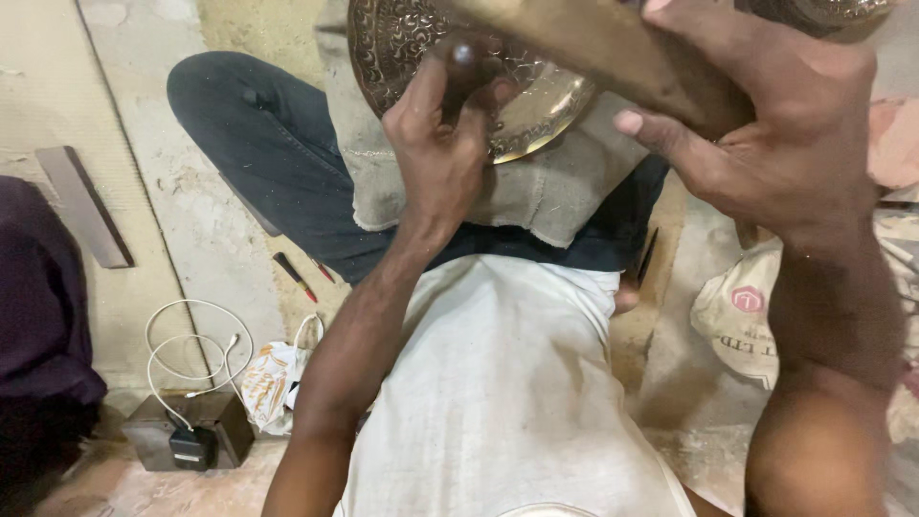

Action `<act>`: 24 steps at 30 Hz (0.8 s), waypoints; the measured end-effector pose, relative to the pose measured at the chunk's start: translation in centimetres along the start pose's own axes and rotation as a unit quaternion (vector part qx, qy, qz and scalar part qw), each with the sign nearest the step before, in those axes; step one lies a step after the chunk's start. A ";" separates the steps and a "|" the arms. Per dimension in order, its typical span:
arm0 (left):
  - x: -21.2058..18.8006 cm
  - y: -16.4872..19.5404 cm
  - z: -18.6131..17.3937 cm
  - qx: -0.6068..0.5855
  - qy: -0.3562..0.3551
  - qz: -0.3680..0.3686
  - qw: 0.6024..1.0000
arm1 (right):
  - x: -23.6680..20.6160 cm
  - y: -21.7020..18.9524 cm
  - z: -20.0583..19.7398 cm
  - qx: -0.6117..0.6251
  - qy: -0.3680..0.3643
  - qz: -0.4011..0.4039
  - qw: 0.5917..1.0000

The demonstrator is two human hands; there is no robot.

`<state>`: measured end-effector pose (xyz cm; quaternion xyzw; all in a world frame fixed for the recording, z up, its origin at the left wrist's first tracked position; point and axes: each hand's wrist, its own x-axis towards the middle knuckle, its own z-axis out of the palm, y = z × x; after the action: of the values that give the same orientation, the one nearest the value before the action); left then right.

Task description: The person sits on the floor with an engraved brass plate on their lap and decorates it by hammering. They hold a small punch against the plate's patterned surface with one hand and strike it with a wooden mallet held in the other hand, repositioning the punch repeatedly across the design.

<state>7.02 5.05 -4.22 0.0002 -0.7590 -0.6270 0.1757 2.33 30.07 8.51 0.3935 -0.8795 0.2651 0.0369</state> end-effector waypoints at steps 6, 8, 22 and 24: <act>0.1 -0.9 0.4 0.013 0.012 -0.046 0.999 | 3.8 -0.7 -2.0 0.031 -0.047 -0.042 0.998; -0.1 -1.0 0.7 -0.060 0.038 0.011 0.997 | 4.8 -1.4 -2.4 0.009 -0.096 -0.027 0.995; 0.0 -0.3 0.3 -0.016 0.026 -0.014 0.999 | 6.9 -3.6 -3.6 0.037 -0.173 0.067 0.982; 0.2 -0.1 0.5 -0.011 0.024 -0.025 0.999 | 6.6 -3.2 -3.7 0.039 -0.149 0.034 0.987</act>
<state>6.64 5.47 -4.36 0.0318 -0.7474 -0.6393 0.1781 -0.52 25.68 14.86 0.3993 -0.8771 0.2389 -0.1190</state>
